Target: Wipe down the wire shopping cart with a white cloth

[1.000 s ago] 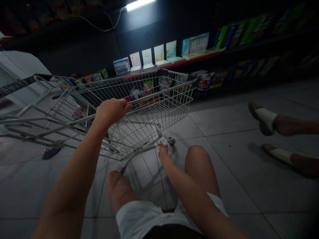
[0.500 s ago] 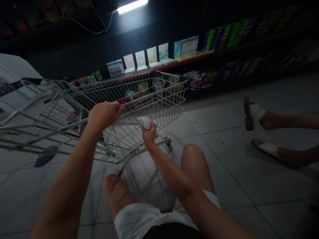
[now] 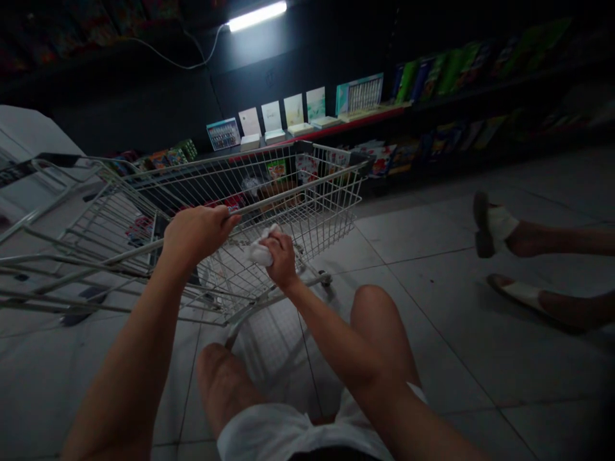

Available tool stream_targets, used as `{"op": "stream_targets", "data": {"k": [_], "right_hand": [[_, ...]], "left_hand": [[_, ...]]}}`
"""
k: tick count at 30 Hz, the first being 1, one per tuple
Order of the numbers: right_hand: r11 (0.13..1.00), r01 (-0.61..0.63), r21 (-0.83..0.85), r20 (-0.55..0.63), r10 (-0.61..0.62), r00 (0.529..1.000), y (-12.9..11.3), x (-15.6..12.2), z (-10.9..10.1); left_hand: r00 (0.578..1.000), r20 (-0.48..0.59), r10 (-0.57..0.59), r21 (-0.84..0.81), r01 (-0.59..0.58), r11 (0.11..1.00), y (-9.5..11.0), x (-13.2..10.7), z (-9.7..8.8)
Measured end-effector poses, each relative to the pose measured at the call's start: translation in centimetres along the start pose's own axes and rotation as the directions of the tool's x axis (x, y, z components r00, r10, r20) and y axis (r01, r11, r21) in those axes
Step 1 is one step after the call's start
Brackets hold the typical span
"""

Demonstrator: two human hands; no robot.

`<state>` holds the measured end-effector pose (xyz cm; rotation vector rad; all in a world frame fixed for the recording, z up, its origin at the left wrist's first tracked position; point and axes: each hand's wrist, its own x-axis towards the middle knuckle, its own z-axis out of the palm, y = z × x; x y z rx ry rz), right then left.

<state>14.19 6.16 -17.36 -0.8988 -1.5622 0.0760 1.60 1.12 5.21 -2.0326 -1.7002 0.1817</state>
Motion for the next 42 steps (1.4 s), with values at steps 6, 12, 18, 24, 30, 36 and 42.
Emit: {"op": "stream_targets", "data": {"k": [6,12,18,24,30,36,42], "right_hand": [[0.986,-0.163,-0.018,0.035,0.164,0.986,5.9,-7.5,-0.2],[0.929,-0.370,0.012,-0.113,0.368,0.923,4.3,-6.8,1.2],[0.966,-0.225,0.127,-0.173,0.245,0.954,-1.5,-0.4,-1.6],[0.991,0.111,0.075,-0.138,-0.100,0.985,-4.9,6.6,-4.0],[0.982,0.153,-0.111,0.046,-0.148,0.988,0.1,1.0,-2.0],[0.984,0.177,-0.032,0.043,-0.175,0.984,-1.8,1.0,-4.9],[0.947,0.318,-0.036,0.077,-0.314,0.946,-5.7,8.3,-4.5]], "left_hand": [[0.999,0.033,0.006,-0.006,-0.006,1.000,-0.1,-0.6,-0.4],[1.000,0.025,0.012,-0.036,-0.011,0.999,-0.5,-1.0,-0.3],[0.999,0.010,0.032,-0.010,-0.031,0.999,-0.7,-1.3,-0.3],[0.999,-0.026,0.033,0.013,-0.033,0.999,-0.7,-1.6,-0.3],[1.000,-0.009,0.028,0.040,-0.027,0.999,-1.6,-2.2,0.1],[1.000,0.012,0.011,-0.006,-0.011,1.000,-2.7,-2.2,-0.1],[0.996,-0.020,-0.082,-0.033,0.081,0.996,0.7,0.0,-1.0]]}}
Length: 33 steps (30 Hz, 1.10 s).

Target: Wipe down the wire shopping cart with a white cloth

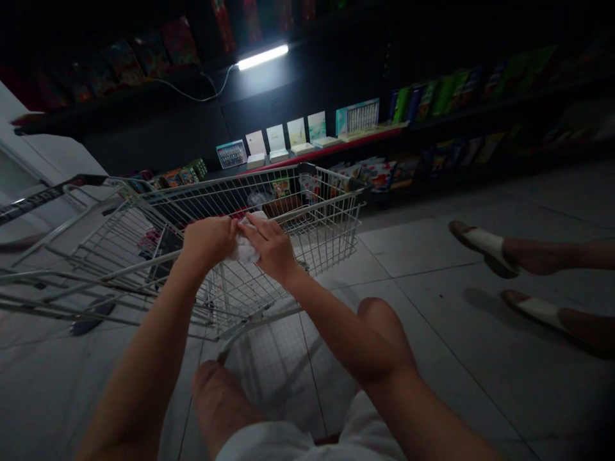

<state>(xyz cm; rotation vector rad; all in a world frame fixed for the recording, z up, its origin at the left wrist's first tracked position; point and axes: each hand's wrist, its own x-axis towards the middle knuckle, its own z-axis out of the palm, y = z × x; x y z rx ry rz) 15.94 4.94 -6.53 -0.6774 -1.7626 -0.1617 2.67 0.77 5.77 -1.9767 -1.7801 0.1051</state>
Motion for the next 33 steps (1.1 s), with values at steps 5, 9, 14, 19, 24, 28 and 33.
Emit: {"op": "stream_targets", "data": {"k": [5,9,14,19,24,28,33], "right_hand": [[0.987,-0.142,-0.082,-0.032,0.139,0.990,6.7,-1.2,-2.3],[0.929,-0.329,-0.170,-0.107,0.314,0.943,8.9,-1.2,-3.9],[0.956,-0.182,-0.230,0.035,0.195,0.980,4.2,0.2,-1.7],[0.971,-0.090,-0.220,0.104,0.115,0.988,5.9,-0.2,-2.8],[0.936,-0.223,-0.274,-0.018,0.226,0.974,12.8,-1.9,-6.5],[0.892,-0.331,-0.308,-0.129,0.306,0.943,15.5,-2.9,-8.1],[0.877,-0.361,-0.318,-0.152,0.328,0.932,14.2,-3.3,-7.2]], "left_hand": [[0.997,-0.009,0.082,-0.060,-0.083,0.995,2.0,0.6,0.8],[0.990,-0.043,0.136,-0.040,-0.137,0.990,2.3,1.0,1.5],[0.981,-0.127,0.147,-0.006,-0.149,0.989,2.7,1.4,2.2],[0.977,-0.134,0.167,0.025,-0.165,0.986,1.6,1.0,2.6],[0.985,-0.085,0.149,0.035,-0.146,0.989,-0.7,0.2,2.8],[0.990,-0.047,0.131,0.062,-0.128,0.990,-2.3,-0.3,3.1],[0.996,-0.023,0.086,0.067,-0.084,0.994,-4.7,-0.8,3.8]]}}
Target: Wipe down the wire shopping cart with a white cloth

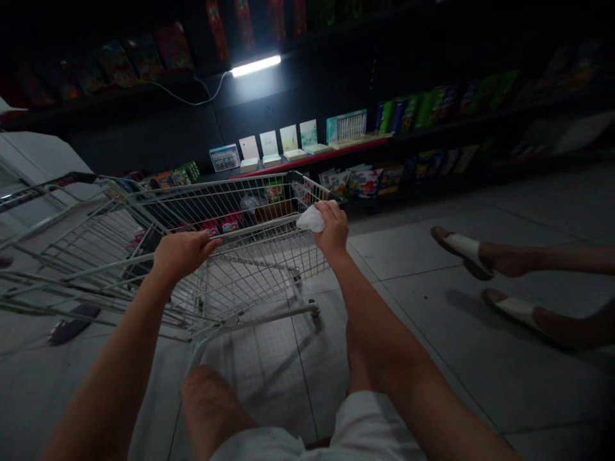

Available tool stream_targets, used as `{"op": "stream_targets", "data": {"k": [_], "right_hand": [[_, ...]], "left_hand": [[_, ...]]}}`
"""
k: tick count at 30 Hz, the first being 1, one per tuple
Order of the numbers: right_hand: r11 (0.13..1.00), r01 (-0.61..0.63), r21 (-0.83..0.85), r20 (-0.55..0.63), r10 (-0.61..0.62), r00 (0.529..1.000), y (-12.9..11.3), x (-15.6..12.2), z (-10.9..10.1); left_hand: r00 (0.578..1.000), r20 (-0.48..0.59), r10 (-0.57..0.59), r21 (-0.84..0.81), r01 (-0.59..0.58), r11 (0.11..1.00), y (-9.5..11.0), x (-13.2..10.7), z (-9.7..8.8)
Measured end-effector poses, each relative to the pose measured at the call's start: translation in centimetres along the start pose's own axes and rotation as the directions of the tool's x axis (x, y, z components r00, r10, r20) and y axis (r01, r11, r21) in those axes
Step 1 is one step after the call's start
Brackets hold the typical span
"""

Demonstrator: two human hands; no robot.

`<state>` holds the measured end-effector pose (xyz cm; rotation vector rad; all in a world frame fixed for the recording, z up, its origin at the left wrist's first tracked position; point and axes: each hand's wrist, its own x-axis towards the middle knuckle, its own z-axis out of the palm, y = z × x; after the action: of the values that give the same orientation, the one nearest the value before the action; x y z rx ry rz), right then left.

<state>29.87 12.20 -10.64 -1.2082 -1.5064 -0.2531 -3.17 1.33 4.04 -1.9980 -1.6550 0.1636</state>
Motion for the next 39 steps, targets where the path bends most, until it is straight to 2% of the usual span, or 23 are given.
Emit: {"op": "stream_targets", "data": {"k": [3,6,9,12,14,16,19,23,26,31,36,38,39], "right_hand": [[0.999,0.036,0.019,0.021,-0.037,0.999,-2.2,-1.0,0.5],[0.995,0.088,0.053,0.041,-0.091,0.995,-4.8,-2.0,1.0],[0.986,0.147,0.076,0.087,-0.153,0.984,-6.4,-2.7,1.2],[0.966,0.244,0.086,0.139,-0.254,0.957,-6.0,-2.8,0.8],[0.970,0.234,0.067,0.095,-0.239,0.966,-4.7,-2.7,0.5],[0.985,0.161,0.055,0.003,-0.162,0.987,-3.7,-3.0,0.6],[0.989,0.110,0.095,-0.055,-0.105,0.993,-3.6,-4.8,2.4],[0.976,0.144,0.166,0.052,-0.154,0.987,-4.8,-9.4,6.3],[0.977,0.103,0.188,0.132,-0.129,0.983,-4.5,-12.0,7.9],[0.977,0.090,0.191,0.233,-0.134,0.963,-2.4,-13.8,7.4],[0.993,0.039,0.114,0.342,-0.076,0.937,-0.5,-17.0,6.4],[0.994,0.015,0.112,0.335,-0.052,0.941,-0.3,-17.2,5.7],[0.992,-0.004,0.122,0.288,-0.032,0.957,-0.4,-16.8,5.3]], "left_hand": [[0.999,0.026,-0.044,-0.044,0.045,0.998,-1.2,-0.2,0.3],[0.996,0.022,-0.083,-0.099,0.085,0.991,-0.4,0.9,-0.2],[0.999,-0.017,0.030,-0.171,-0.033,0.985,3.0,3.4,-1.3],[0.991,-0.016,0.133,-0.224,-0.133,0.966,7.3,6.2,-1.9],[0.980,-0.009,0.198,-0.258,-0.193,0.947,9.4,7.4,-1.7],[0.979,-0.003,0.203,-0.245,-0.198,0.949,10.4,7.8,-1.0],[0.983,0.005,0.185,-0.201,-0.180,0.963,10.0,7.7,0.1],[0.987,0.012,0.160,-0.175,-0.156,0.972,8.9,7.4,0.6],[0.990,0.007,0.139,-0.171,-0.136,0.976,8.8,7.2,0.9],[0.993,-0.007,0.118,-0.164,-0.118,0.979,8.8,6.9,1.1],[0.993,-0.023,0.113,-0.201,-0.115,0.973,8.9,6.6,1.2],[0.993,-0.041,0.110,-0.215,-0.116,0.970,9.0,6.6,1.3],[0.993,-0.047,0.106,-0.219,-0.114,0.969,9.1,6.6,1.3]]}}
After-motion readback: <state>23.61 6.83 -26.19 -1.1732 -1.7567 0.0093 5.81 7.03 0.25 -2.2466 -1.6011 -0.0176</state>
